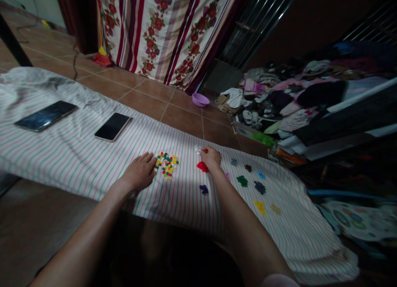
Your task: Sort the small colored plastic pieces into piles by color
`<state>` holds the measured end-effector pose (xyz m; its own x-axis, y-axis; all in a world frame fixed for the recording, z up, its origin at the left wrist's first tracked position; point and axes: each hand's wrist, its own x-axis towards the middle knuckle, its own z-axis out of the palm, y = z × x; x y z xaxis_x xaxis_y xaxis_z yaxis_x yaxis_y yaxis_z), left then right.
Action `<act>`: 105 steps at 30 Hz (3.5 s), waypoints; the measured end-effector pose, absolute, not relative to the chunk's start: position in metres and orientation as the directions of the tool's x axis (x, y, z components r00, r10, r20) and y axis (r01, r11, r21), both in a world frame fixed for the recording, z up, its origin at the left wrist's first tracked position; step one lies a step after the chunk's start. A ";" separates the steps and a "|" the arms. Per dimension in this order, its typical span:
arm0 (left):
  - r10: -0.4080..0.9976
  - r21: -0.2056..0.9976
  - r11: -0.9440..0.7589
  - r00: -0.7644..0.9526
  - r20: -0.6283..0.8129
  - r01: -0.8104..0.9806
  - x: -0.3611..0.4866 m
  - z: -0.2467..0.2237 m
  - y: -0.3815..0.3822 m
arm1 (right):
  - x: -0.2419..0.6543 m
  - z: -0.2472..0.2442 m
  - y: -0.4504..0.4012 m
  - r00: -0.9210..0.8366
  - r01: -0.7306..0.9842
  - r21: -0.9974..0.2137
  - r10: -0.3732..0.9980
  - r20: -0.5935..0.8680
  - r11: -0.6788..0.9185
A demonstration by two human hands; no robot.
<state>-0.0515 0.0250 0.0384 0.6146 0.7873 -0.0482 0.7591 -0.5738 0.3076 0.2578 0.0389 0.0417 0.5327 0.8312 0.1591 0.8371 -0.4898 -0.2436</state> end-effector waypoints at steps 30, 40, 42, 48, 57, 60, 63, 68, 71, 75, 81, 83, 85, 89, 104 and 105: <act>0.763 0.303 -0.612 0.646 -0.014 0.730 -0.053 0.035 0.029 | 0.158 0.026 -0.020 0.088 0.916 -0.400 0.984 0.153 -0.020; 0.754 0.278 -0.627 0.657 -0.020 0.728 -0.054 0.035 0.029 | 0.159 0.019 -0.021 0.081 0.895 -0.447 0.979 0.187 0.012; 0.756 0.275 -0.625 0.654 -0.021 0.731 -0.054 0.035 0.028 | 0.159 0.017 -0.021 0.076 0.895 -0.445 0.977 0.199 0.021; 0.752 0.266 -0.620 0.656 -0.064 0.738 -0.055 0.043 0.028 | 0.160 0.015 -0.024 0.081 0.896 -0.444 0.975 0.209 0.021; 0.792 0.241 -0.557 0.596 -0.133 0.795 -0.047 0.058 0.021 | 0.161 0.016 -0.026 0.077 0.883 -0.468 0.971 0.224 0.038; 0.807 0.215 -0.536 0.570 -0.153 0.817 -0.043 0.065 0.019 | 0.162 0.019 -0.026 0.080 0.874 -0.484 0.968 0.239 0.047; 0.827 0.190 -0.501 0.532 -0.182 0.844 -0.038 0.072 0.017 | 0.167 0.024 -0.025 0.109 0.862 -0.506 0.961 0.256 0.037; 0.848 0.208 -0.460 0.496 -0.184 0.863 -0.035 0.075 0.017 | 0.183 0.036 -0.021 0.204 0.845 -0.535 0.928 0.313 -0.005; 0.848 0.211 -0.458 0.496 -0.189 0.863 -0.035 0.075 0.018 | 0.196 0.039 -0.016 0.258 0.850 -0.524 0.908 0.330 -0.051; 0.849 0.198 -0.454 0.490 -0.198 0.868 -0.036 0.076 0.018 | 0.216 0.042 -0.006 0.312 0.874 -0.470 0.883 0.351 -0.122; 0.855 0.219 -0.442 0.482 -0.190 0.870 -0.035 0.073 0.019 | 0.246 0.044 0.015 0.345 0.890 -0.414 0.877 0.335 -0.192; 0.855 0.217 -0.445 0.484 -0.186 0.869 -0.036 0.071 0.020 | 0.253 0.044 0.022 0.360 0.890 -0.400 0.876 0.320 -0.220; 0.855 0.212 -0.450 0.487 -0.179 0.868 -0.036 0.071 0.020 | 0.257 0.043 0.028 0.377 0.888 -0.387 0.876 0.302 -0.249; 0.847 0.215 -0.458 0.497 -0.189 0.863 -0.038 0.073 0.020 | 0.260 0.040 0.037 0.388 0.890 -0.364 0.875 0.290 -0.274; 0.833 0.255 -0.463 0.515 -0.201 0.849 -0.040 0.068 0.022 | 0.266 0.029 0.056 0.413 0.897 -0.293 0.862 0.294 -0.330; 0.835 0.257 -0.457 0.511 -0.205 0.851 -0.040 0.069 0.022 | 0.266 0.030 0.057 0.418 0.895 -0.289 0.862 0.286 -0.338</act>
